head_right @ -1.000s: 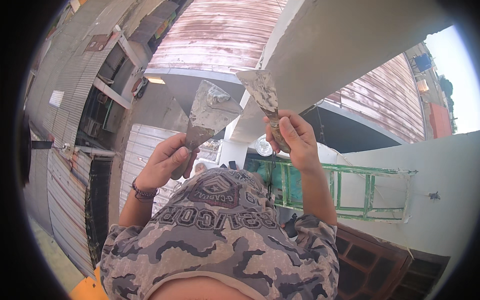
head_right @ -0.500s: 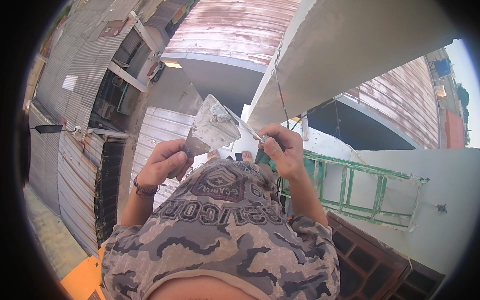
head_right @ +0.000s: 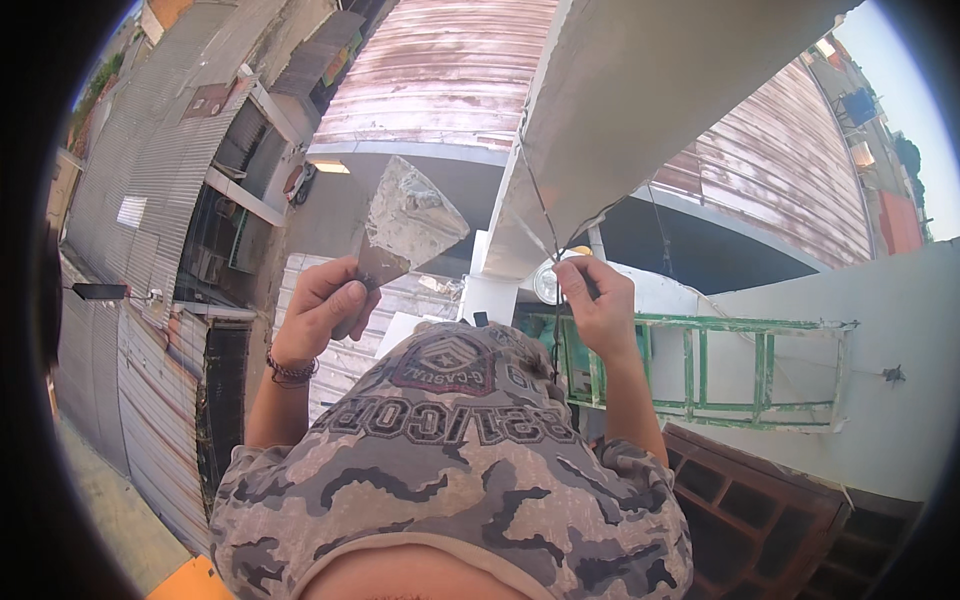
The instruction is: The person applies plaster to a vertical concrete pillar using two putty knives. They repeatedly transfer plaster from one knife to the other and smooth it onto the pillar surface.
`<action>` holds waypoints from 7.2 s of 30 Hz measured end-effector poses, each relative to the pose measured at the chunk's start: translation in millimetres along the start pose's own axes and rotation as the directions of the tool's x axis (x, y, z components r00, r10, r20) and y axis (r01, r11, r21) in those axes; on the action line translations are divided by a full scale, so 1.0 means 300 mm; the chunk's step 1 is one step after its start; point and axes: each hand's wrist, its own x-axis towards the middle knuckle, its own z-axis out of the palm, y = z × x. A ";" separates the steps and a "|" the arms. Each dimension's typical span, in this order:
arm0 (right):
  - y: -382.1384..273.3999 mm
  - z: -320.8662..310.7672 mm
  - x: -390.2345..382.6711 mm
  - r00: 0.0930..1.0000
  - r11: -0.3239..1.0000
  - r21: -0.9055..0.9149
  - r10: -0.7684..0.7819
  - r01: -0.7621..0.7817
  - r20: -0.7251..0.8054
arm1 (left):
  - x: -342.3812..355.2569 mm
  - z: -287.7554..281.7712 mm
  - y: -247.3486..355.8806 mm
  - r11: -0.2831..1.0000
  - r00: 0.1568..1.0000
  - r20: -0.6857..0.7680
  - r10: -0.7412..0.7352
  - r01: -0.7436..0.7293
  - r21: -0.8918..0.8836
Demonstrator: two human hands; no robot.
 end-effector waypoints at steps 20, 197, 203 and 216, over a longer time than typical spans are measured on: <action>-0.161 -0.034 -0.156 0.980 0.752 0.630 0.165 -0.196 0.108 | 0.146 0.178 0.006 0.999 0.998 -0.057 0.013 -0.011 0.043; -0.452 -0.144 0.134 0.881 0.940 -0.071 -0.337 0.333 -0.333 | 0.252 0.163 -0.258 0.987 0.989 -0.111 -0.095 0.080 -0.136; -0.316 -0.210 0.096 0.999 0.720 0.692 -0.037 0.051 -0.036 | 0.274 0.158 -0.139 0.975 0.999 0.001 -0.053 0.052 -0.215; -0.160 -0.261 0.120 0.956 0.947 0.258 -0.239 0.192 0.168 | 0.217 0.109 -0.011 0.979 0.957 0.280 -0.083 0.130 -0.155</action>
